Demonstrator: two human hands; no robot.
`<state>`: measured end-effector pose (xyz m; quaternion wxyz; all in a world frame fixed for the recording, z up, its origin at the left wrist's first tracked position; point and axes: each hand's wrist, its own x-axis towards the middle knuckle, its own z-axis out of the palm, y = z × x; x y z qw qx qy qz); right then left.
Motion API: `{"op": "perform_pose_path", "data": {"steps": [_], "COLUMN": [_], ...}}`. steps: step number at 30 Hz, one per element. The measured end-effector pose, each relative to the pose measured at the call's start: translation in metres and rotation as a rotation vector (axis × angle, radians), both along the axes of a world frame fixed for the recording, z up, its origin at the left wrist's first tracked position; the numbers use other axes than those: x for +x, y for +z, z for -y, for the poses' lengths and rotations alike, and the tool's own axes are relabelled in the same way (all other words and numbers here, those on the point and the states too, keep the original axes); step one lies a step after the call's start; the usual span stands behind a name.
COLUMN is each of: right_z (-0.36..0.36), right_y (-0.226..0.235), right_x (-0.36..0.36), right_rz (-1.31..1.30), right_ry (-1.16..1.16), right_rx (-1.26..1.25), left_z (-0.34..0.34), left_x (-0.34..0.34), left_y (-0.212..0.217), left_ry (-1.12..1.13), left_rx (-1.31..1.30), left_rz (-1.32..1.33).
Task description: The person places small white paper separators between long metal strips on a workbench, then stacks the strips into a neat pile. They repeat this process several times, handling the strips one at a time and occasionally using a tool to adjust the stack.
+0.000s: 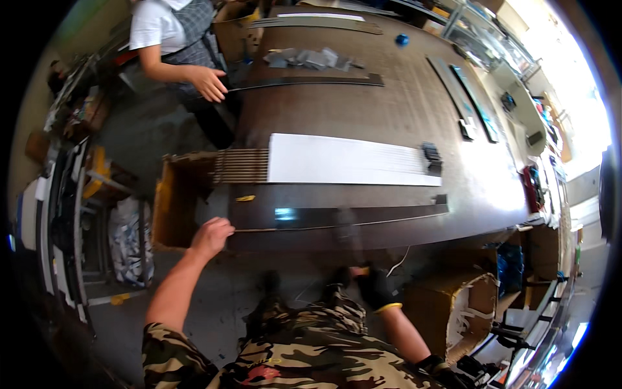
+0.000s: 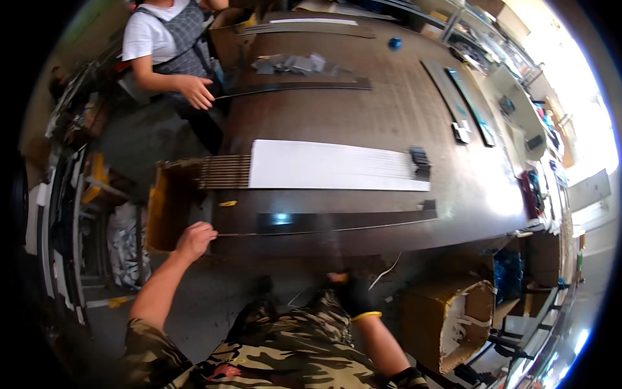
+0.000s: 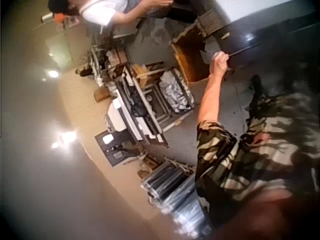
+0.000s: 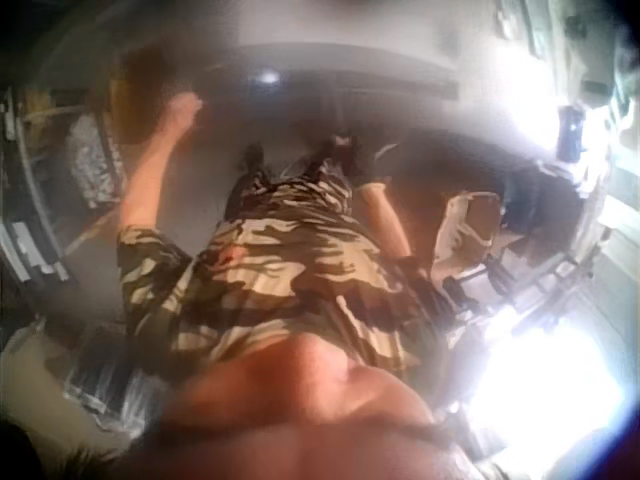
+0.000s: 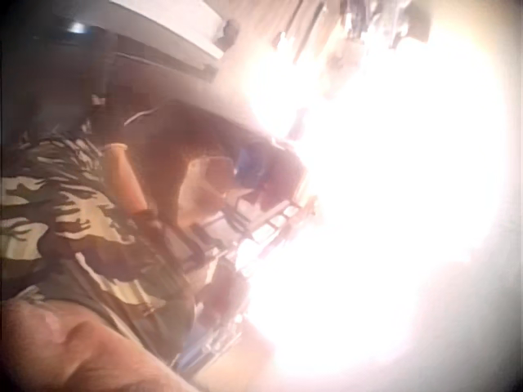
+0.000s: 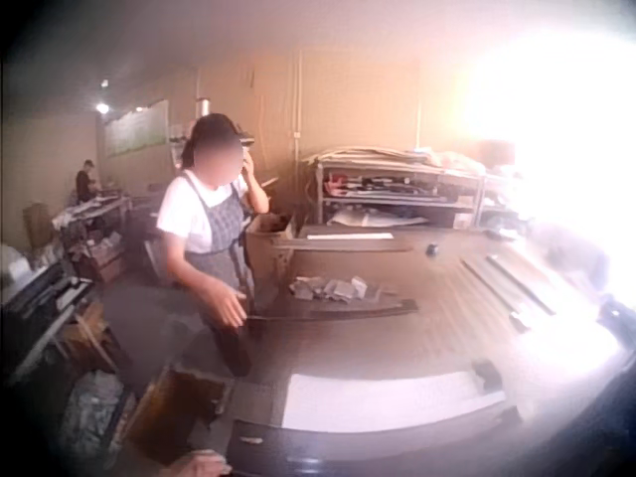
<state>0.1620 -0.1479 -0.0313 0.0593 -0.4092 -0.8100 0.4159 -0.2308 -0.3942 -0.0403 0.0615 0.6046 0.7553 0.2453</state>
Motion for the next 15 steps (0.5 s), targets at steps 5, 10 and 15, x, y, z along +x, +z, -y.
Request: {"op": "perform_pose_path", "data": {"steps": [5,10,15], "right_z": [0.085,-0.005,-0.218], "right_y": [0.031,0.046,-0.061], "right_x": [-0.121,-0.021,0.211], "right_rz": [0.096,0.302,0.216], "right_ry": [0.403,0.126,-0.217], "right_rx": [-0.015,-0.067,0.471], "left_z": [0.009,0.014,0.007], "left_x": [-0.003,0.0,0.0], "left_y": [-0.003,-0.002,0.0], "left_ry": [0.034,0.065,0.132], "left_rx": [-0.001,0.031,-0.032], "left_rz": [0.017,0.043,0.084]}}
